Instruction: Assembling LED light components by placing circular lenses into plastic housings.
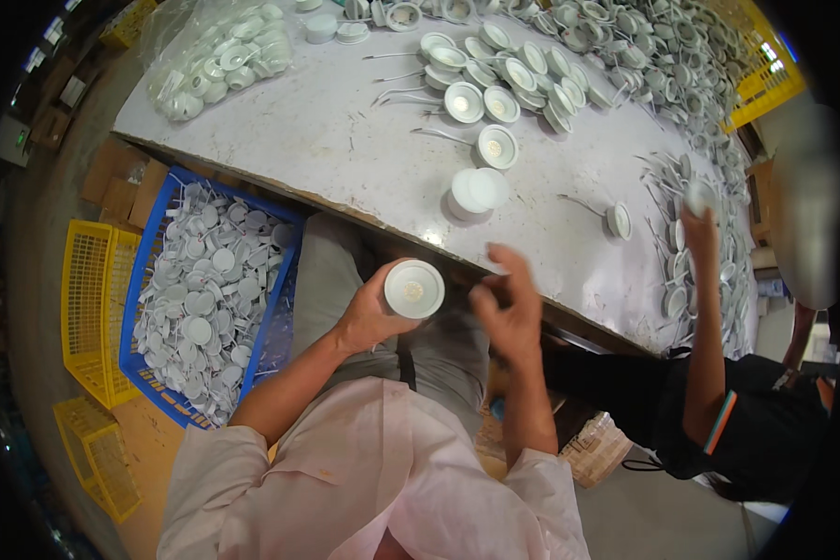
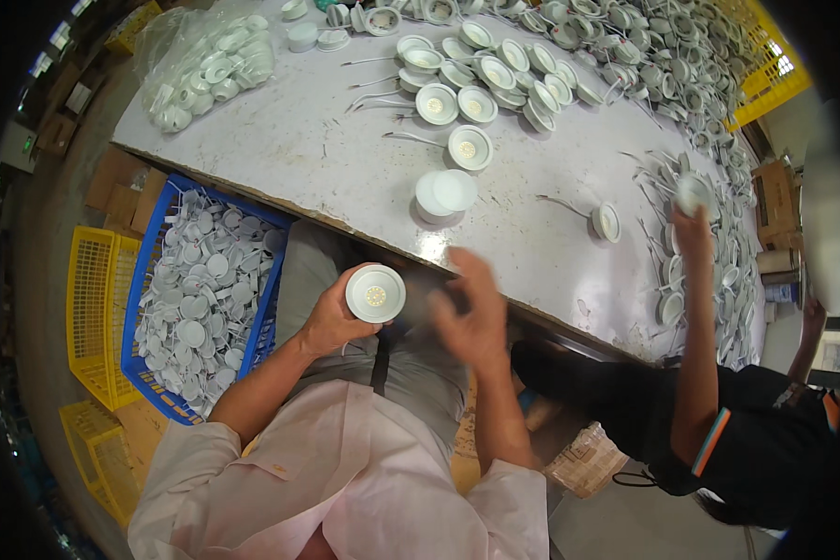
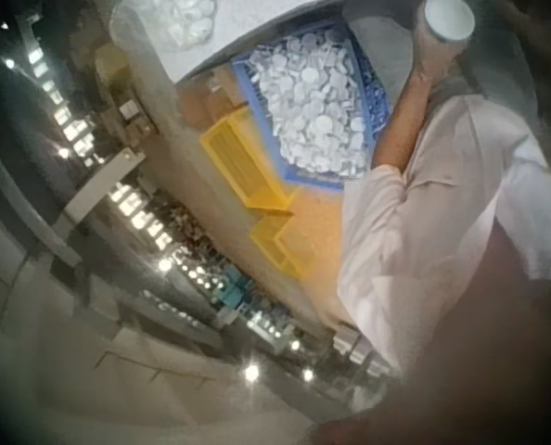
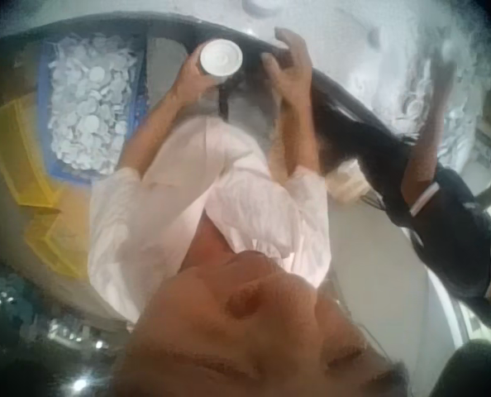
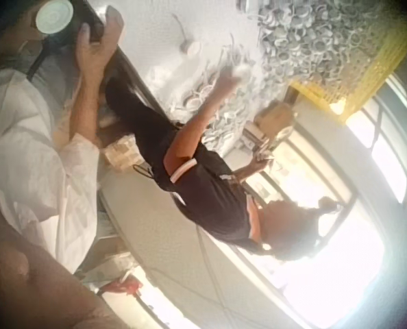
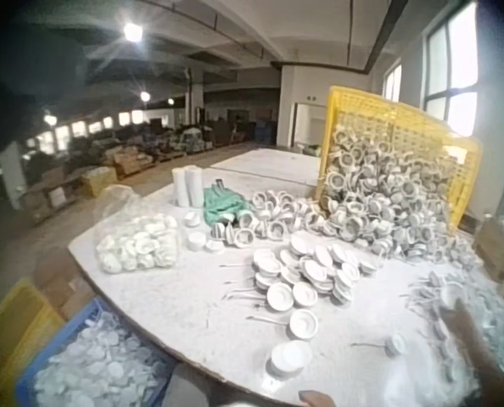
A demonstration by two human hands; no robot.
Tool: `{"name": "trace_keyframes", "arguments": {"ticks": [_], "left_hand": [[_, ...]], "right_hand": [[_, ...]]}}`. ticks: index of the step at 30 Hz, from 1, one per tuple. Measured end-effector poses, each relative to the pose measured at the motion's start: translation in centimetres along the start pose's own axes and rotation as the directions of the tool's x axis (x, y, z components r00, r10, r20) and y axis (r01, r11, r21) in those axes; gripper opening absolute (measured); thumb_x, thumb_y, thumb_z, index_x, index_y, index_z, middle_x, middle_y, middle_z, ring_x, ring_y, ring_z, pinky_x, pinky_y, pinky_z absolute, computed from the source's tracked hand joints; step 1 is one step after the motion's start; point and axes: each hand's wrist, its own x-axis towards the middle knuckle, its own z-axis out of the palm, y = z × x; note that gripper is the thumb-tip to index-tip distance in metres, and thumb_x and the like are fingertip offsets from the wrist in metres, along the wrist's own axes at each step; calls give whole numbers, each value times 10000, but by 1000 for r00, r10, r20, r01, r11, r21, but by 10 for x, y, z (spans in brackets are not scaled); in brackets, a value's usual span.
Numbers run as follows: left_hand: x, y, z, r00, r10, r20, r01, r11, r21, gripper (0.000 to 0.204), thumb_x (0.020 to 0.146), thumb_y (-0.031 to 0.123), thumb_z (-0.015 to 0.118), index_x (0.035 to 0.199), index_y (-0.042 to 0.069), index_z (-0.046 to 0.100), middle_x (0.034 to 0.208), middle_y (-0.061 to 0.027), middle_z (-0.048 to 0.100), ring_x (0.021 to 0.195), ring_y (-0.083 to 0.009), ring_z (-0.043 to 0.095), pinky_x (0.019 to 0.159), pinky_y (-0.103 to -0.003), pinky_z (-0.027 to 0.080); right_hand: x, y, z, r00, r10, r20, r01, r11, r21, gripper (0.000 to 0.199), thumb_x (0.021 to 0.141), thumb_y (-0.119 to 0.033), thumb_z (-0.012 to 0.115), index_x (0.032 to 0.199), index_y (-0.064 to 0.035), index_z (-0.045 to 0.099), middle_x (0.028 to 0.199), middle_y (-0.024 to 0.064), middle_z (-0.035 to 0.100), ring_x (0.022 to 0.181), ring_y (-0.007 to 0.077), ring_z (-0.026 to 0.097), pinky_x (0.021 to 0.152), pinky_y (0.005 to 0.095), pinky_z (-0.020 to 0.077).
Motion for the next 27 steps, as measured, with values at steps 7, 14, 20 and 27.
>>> {"name": "trace_keyframes", "arguments": {"ticks": [7,14,20,27], "left_hand": [[-12,-23,-7,996,-81,28,79,995,59,736,693,-93,685,1338,8,346,1199,-79,537,1062,-157,564,881,-301,497],[-15,-15,-12,1000,-27,3,27,994,102,736,678,-49,716,1327,12,375,1209,-65,540,1123,-144,518,956,-294,424],[-7,-8,-12,999,-41,0,41,995,86,744,680,-78,701,1335,11,359,1223,-77,529,1136,-152,511,957,-298,432],[13,-5,-9,1000,-16,8,15,997,74,745,713,-136,658,1353,2,302,1218,-100,511,1090,-191,550,872,-349,530]], "right_hand": [[92,45,0,770,617,-162,-570,780,258,303,838,-271,659,982,-10,602,801,47,585,639,97,555,530,216,430],[89,64,4,748,657,-96,-569,708,419,256,866,-275,652,770,-65,543,617,6,533,517,72,474,480,204,380],[61,51,1,803,593,-64,-399,613,681,172,911,-199,591,841,-47,556,666,32,579,550,86,540,494,193,427],[23,29,12,762,646,-39,-436,557,707,114,894,-100,583,929,8,576,760,72,616,611,111,590,546,201,482]]}}
